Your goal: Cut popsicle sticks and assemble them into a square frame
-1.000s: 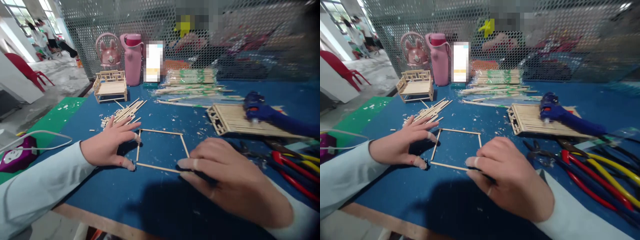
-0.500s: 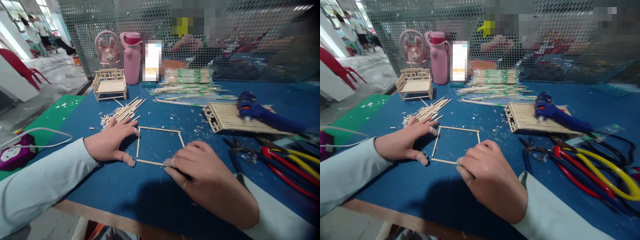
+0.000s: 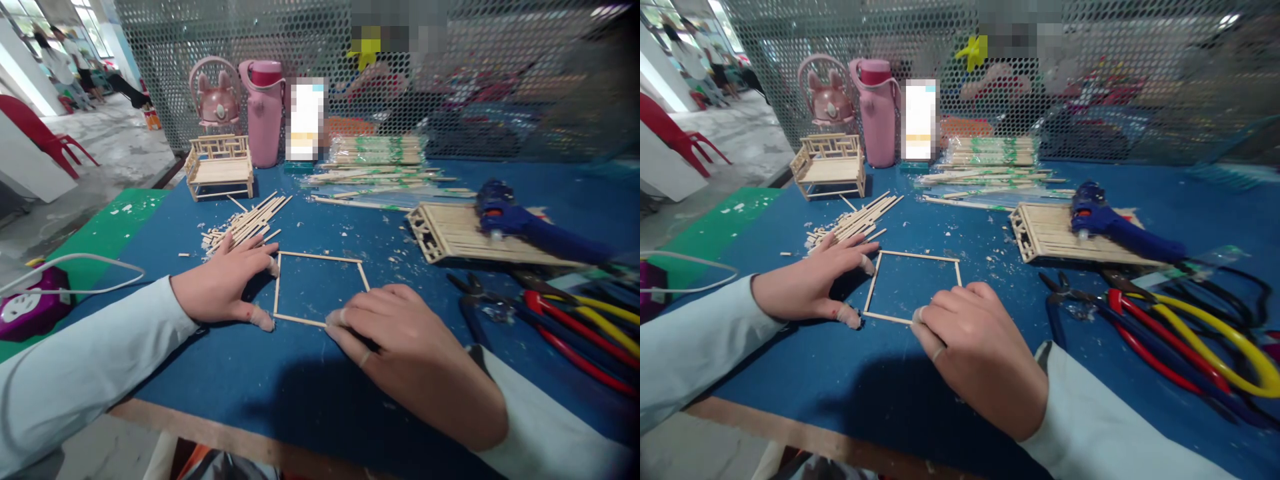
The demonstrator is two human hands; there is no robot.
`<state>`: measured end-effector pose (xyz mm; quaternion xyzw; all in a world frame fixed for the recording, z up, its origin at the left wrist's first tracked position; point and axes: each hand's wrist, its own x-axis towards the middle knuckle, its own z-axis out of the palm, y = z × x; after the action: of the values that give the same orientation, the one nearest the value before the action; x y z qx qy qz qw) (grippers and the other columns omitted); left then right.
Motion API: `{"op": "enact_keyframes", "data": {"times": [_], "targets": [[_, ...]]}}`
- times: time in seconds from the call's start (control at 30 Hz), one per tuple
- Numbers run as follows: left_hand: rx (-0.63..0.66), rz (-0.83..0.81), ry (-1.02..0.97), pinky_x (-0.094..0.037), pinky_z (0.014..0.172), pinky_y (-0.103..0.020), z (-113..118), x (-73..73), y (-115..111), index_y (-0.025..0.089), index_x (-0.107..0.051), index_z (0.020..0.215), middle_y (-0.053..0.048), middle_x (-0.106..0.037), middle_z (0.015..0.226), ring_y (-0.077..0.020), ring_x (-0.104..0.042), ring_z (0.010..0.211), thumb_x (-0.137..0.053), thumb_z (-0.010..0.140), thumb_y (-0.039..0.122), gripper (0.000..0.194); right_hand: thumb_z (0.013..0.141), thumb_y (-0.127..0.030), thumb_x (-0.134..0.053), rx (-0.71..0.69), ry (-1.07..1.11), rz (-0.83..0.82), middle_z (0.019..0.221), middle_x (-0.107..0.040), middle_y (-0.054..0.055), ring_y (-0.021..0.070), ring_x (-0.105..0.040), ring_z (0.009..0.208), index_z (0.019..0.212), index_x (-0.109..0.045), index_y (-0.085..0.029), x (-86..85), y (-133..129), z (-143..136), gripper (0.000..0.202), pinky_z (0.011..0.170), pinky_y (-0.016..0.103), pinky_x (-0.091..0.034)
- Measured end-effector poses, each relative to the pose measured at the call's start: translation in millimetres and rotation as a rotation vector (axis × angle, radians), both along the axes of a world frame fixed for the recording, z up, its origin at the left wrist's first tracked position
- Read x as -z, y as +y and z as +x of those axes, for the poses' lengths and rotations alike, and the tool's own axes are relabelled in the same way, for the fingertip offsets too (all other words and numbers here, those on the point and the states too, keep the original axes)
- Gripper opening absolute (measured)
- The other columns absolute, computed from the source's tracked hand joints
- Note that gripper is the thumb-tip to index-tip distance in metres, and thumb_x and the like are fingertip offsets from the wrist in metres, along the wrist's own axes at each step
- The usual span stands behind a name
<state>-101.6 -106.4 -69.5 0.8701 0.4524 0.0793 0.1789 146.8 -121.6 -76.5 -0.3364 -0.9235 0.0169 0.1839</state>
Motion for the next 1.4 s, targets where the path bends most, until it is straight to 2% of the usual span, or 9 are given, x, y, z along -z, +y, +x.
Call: {"op": "enact_keyframes", "data": {"times": [0.17, 0.33, 0.57, 0.77, 0.9, 1.03, 1.1, 1.27, 1.4], "targets": [[-0.002, -0.016, 0.009, -0.003, 0.1, -0.067, 0, -0.6, 0, 0.022, -0.047, 0.105, -0.016, -0.03, 0.143, -0.0358, -0.013, 0.135, -0.062, 0.062, 0.063, 0.061, 0.087, -0.023, -0.045, 0.016, -0.007, -0.003, 0.059, -0.059, 0.0, 0.0134, -0.053, 0.062, 0.064, -0.06, -0.02, 0.0, -1, -2, 0.028, 0.065, 0.031, -0.027], [-0.021, -0.022, 0.021, -0.003, 0.1, -0.067, 1, -2.5, 0, 0.022, -0.046, 0.106, -0.016, -0.029, 0.144, -0.0357, -0.012, 0.135, -0.061, 0.062, 0.064, 0.063, 0.082, -0.029, -0.051, 0.016, 0.082, 0.035, 0.073, -0.067, 0.002, 0.0157, -0.058, 0.069, 0.084, -0.064, -0.02, -6.1, -1, 2, 0.015, 0.068, 0.032, -0.035], [-0.002, 0.015, 0.043, -0.005, 0.101, -0.066, -1, -2.8, -2, 0.024, -0.045, 0.117, -0.015, -0.028, 0.144, -0.0369, -0.012, 0.135, -0.059, 0.06, 0.067, 0.073, 0.082, -0.023, -0.049, 0.191, 0.238, 0.144, 0.08, -0.067, 0.005, 0.0163, -0.063, 0.073, 0.085, -0.062, -0.018, -27.5, 28, 41, 0.015, 0.069, 0.028, -0.047], [0.064, 0.113, 0.066, -0.005, 0.101, -0.065, 3, -5.2, -8, 0.027, -0.038, 0.129, -0.014, -0.033, 0.143, -0.0368, -0.016, 0.134, -0.055, 0.066, 0.066, 0.076, 0.074, -0.012, -0.047, 0.309, 0.075, 0.002, 0.075, -0.069, 0.003, 0.0202, -0.064, 0.068, 0.075, -0.063, -0.021, -20.0, 49, 66, 0.018, 0.063, 0.033, -0.049], [0.074, 0.132, 0.081, -0.007, 0.101, -0.065, 4, -6.1, -10, 0.027, -0.042, 0.128, -0.013, -0.036, 0.141, -0.0369, -0.021, 0.133, -0.055, 0.068, 0.065, 0.072, 0.069, -0.003, -0.041, 0.191, 0.046, -0.067, 0.075, -0.068, 0.003, 0.0174, -0.063, 0.071, 0.072, -0.062, -0.021, -18.3, 46, 63, 0.029, 0.068, 0.031, -0.049], [0.071, 0.142, 0.095, -0.008, 0.101, -0.065, 3, -7.1, -9, 0.028, -0.044, 0.126, -0.012, -0.036, 0.141, -0.0361, -0.02, 0.133, -0.054, 0.07, 0.063, 0.067, 0.078, -0.011, -0.045, -0.072, 0.064, -0.108, 0.097, -0.066, 0.007, 0.0173, -0.059, 0.093, 0.088, -0.066, -0.019, -18.0, 42, 54, 0.025, 0.082, 0.033, -0.047], [0.071, 0.153, 0.092, -0.009, 0.101, -0.064, 3, -7.9, -7, 0.029, -0.047, 0.123, -0.01, -0.037, 0.141, -0.0358, -0.02, 0.133, -0.054, 0.071, 0.062, 0.062, 0.082, -0.013, -0.045, -0.158, 0.043, -0.149, 0.102, -0.065, 0.008, 0.0165, -0.057, 0.097, 0.088, -0.068, -0.02, -16.4, 42, 53, 0.025, 0.085, 0.033, -0.045], [0.089, 0.24, 0.053, -0.011, 0.103, -0.06, 9, -8.8, -11, 0.028, -0.06, 0.105, -0.006, -0.051, 0.13, -0.0323, -0.035, 0.126, -0.055, 0.073, 0.057, 0.043, 0.081, -0.012, -0.044, -0.189, 0.024, -0.219, 0.102, -0.063, 0.009, 0.0155, -0.057, 0.095, 0.087, -0.067, -0.019, -15.2, 38, 53, 0.025, 0.083, 0.03, -0.044], [0.078, 0.29, -0.014, -0.031, 0.098, -0.047, 22, -9.9, -22, 0.024, -0.064, 0.095, -0.006, -0.063, 0.105, -0.0239, -0.054, 0.101, -0.055, 0.077, 0.049, 0.032, 0.074, -0.022, -0.057, -0.128, 0.017, -0.256, 0.087, -0.06, 0.007, 0.0161, -0.055, 0.081, 0.085, -0.064, -0.019, -19.1, 28, 53, 0.014, 0.075, 0.03, -0.044]]}}
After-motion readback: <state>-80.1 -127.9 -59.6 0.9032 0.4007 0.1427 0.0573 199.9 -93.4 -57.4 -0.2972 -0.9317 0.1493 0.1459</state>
